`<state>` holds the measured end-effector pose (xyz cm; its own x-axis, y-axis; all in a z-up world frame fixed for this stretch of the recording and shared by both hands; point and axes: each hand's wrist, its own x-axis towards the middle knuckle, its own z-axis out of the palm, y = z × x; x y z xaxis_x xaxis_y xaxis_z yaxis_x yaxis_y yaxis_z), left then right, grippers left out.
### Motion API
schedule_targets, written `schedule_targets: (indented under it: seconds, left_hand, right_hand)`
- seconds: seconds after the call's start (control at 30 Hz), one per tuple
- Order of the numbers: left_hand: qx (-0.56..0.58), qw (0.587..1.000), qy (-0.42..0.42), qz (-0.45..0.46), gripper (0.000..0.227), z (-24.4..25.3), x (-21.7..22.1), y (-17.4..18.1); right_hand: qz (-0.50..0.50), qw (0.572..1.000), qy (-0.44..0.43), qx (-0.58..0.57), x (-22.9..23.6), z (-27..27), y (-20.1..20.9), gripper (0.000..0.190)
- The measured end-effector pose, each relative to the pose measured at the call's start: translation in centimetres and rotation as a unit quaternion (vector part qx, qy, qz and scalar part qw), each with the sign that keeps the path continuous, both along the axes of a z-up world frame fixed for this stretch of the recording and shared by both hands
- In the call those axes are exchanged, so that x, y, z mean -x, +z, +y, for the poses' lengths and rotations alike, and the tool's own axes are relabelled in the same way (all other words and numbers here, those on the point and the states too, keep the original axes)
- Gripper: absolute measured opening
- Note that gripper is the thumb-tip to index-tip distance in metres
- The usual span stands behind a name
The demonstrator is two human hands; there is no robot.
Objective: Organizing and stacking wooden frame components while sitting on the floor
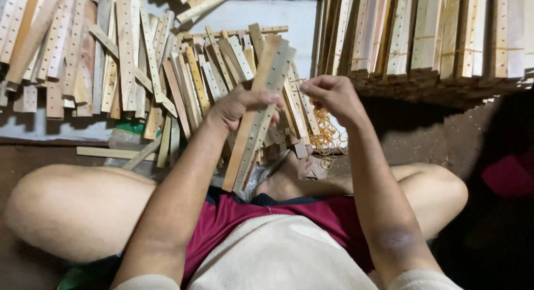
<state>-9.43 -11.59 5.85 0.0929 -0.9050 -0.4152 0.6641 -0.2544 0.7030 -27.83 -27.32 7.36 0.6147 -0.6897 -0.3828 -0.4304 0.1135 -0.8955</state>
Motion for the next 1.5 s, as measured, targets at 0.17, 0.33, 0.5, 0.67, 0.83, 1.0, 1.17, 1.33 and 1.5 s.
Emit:
schedule_targets:
  seconds: [0.17,0.33,0.5,0.67,0.83,1.0,1.17,1.33,1.5]
  left_hand:
    - [0.038,0.999,0.008,0.005,0.031,1.4,-0.5,-0.8]
    - [0.101,0.994,-0.022,0.036,0.022,3.1,-1.7,3.8]
    - [0.051,0.987,-0.130,-0.080,0.054,4.1,-2.3,0.1]
    - [-0.002,0.996,-0.048,-0.070,0.054,3.5,-2.5,-0.7]
    - [0.017,0.988,0.139,-0.058,0.056,2.9,-3.1,2.3]
    - [0.028,0.944,0.329,0.021,0.040,2.2,-4.4,-0.9]
    - [-0.043,0.866,0.344,-0.359,0.117,3.9,-7.4,-3.4]
    - [-0.033,0.643,0.041,-0.764,0.121,1.2,-5.2,7.7]
    - [-0.006,0.823,-0.444,-0.354,0.067,-1.2,-2.8,8.7]
  right_hand:
    - [-0.104,0.988,0.072,-0.084,-2.1,1.5,1.3,0.014]
    - [-0.243,0.895,-0.012,-0.373,-3.4,0.5,-2.2,0.023]
    - [-0.243,0.912,0.069,-0.323,-3.8,-0.5,5.6,0.031]
    - [-0.069,0.960,0.271,-0.030,-6.3,1.1,9.5,0.023]
    - [-0.141,0.976,0.138,0.091,-7.5,3.5,5.3,0.028]
    - [-0.102,0.948,0.224,-0.203,-4.9,10.0,-1.0,0.077]
    - [-0.102,0.911,0.287,-0.276,-4.8,6.1,-0.3,0.083]
    - [0.040,0.883,0.439,-0.163,-5.8,1.1,2.7,0.037]
    - [0.102,0.819,0.558,-0.088,-7.4,-0.2,5.4,0.050]
